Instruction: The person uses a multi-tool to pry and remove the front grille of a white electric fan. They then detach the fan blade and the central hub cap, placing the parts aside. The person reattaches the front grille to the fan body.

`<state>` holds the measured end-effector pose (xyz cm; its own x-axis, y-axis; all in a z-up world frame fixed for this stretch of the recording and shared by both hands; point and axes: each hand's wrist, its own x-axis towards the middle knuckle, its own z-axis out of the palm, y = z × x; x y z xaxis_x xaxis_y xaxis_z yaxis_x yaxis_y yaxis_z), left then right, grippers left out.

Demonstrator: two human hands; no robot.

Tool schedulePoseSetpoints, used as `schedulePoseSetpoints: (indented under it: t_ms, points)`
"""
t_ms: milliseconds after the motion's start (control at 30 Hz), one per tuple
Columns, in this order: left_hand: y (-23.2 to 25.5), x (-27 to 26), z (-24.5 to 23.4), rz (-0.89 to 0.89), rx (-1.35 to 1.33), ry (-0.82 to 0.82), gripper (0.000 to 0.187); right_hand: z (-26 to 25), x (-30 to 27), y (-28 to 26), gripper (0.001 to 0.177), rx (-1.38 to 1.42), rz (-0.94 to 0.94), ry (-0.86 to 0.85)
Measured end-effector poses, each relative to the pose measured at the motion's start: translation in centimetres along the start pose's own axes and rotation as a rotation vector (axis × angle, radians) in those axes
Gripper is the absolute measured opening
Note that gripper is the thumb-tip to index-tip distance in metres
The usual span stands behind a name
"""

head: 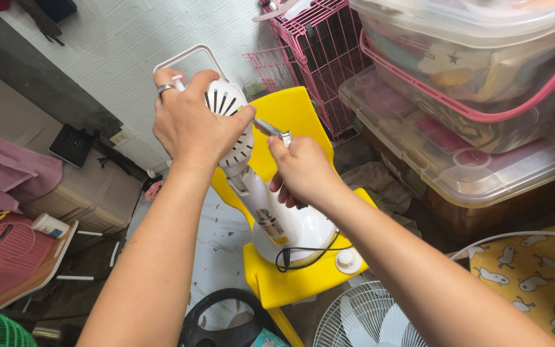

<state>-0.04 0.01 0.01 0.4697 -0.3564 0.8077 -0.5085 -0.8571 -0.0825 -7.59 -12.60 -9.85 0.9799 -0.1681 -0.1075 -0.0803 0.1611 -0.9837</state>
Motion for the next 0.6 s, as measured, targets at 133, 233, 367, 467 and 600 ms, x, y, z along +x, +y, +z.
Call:
schedulePoseSetpoints:
  t_ms: [133,233,367,467,600]
  points:
    - [0.1,-0.1,0.0,0.002,-0.009,0.011,0.052,0.2,1.0,0.2,0.035,-0.46,-0.566,0.215]
    - [0.0,-0.1,0.0,0.001,-0.013,0.002,0.052,-1.4,1.8,0.2,0.03,-0.711,-0.695,0.26]
    - [0.1,0.0,-0.1,0.015,-0.023,0.001,0.051,-4.5,1.4,-0.5,0.027,-1.107,-0.705,0.169]
    - [0.2,-0.2,-0.4,0.044,-0.022,0.017,0.051,-6.4,0.6,-1.7,0.021,-1.432,-0.64,0.13]
    - [-0.2,-0.2,-0.2,0.041,-0.004,-0.006,0.052,-7.0,0.2,-2.8,0.016,-1.638,-0.677,0.158]
